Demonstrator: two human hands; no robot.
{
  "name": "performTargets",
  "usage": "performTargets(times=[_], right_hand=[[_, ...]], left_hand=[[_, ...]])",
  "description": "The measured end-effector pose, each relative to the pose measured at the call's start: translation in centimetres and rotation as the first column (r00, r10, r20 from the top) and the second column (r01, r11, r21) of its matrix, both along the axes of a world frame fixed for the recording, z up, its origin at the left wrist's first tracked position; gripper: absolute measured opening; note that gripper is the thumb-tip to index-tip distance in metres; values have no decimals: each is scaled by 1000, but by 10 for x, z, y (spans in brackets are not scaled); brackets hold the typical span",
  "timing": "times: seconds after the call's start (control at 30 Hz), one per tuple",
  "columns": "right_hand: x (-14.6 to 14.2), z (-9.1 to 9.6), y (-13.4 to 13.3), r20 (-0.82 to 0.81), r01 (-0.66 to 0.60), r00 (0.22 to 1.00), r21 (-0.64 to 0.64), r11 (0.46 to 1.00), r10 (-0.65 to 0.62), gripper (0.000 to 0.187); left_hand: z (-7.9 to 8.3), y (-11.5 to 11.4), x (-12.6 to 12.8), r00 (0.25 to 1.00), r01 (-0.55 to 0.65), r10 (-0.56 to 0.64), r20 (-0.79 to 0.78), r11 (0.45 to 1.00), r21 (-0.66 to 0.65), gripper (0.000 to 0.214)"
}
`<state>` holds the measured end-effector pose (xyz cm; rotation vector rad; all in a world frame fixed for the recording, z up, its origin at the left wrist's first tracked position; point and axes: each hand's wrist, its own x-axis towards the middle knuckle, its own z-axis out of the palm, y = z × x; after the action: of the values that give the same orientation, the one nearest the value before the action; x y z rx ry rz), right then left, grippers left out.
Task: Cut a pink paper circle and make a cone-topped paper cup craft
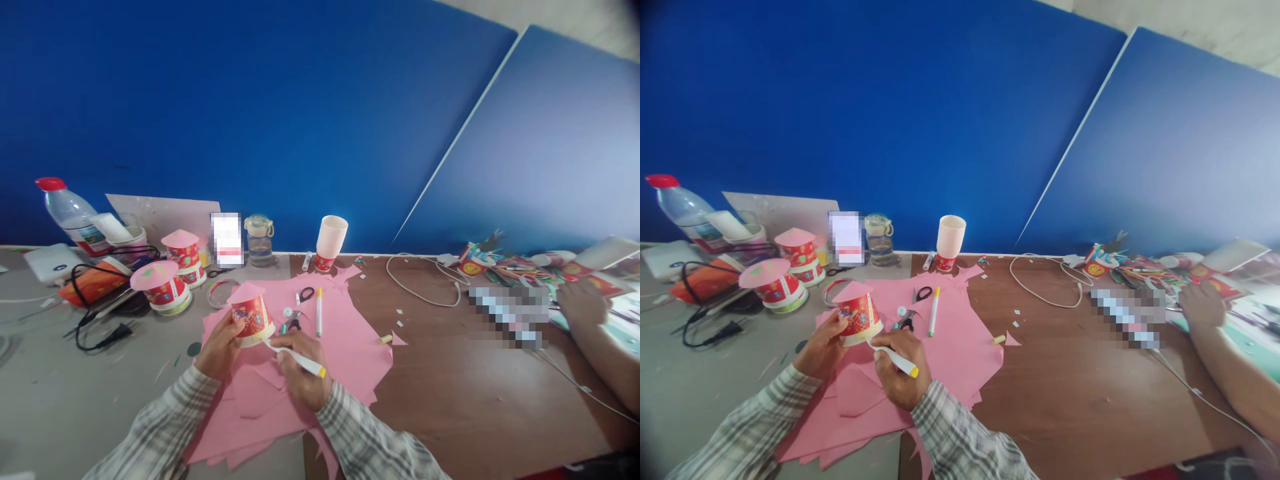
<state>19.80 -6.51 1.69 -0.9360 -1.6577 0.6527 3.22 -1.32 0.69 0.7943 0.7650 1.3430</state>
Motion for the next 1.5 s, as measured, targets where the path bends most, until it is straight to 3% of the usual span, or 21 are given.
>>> performTargets(times=[0.13, 0.3, 0.7, 0.87, 1.13, 1.33, 1.5], right_hand=[[2, 1, 1, -41, 8, 999, -50, 999, -10, 19], [5, 2, 2, -245, -50, 970, -152, 987, 11, 19], [-1, -7, 13, -489, 87, 854, -202, 976, -177, 35], [-1, -11, 13, -329, 142, 926, -159, 977, -188, 26], [0, -19, 9, -5, 179, 984, -48, 983, -179, 50], [-2, -17, 9, 50, 187, 981, 51, 981, -189, 43], [-1, -14, 8, 83, 208, 973, 104, 973, -217, 41]], left_hand=[[1, 0, 0, 1000, 4, -4, 3, 1000, 5, 33], [-2, 1, -2, 1000, 17, -17, 22, 1000, -3, 33], [4, 0, 2, 985, 61, -60, 162, 998, -5, 35], [3, -2, 3, 966, 125, -121, 230, 992, -5, 34], [5, -6, 6, 921, 201, -185, 342, 980, -11, 32], [0, -8, 8, 923, 240, -220, 314, 970, -27, 32], [4, -8, 11, 940, 232, -213, 266, 972, -39, 33]])
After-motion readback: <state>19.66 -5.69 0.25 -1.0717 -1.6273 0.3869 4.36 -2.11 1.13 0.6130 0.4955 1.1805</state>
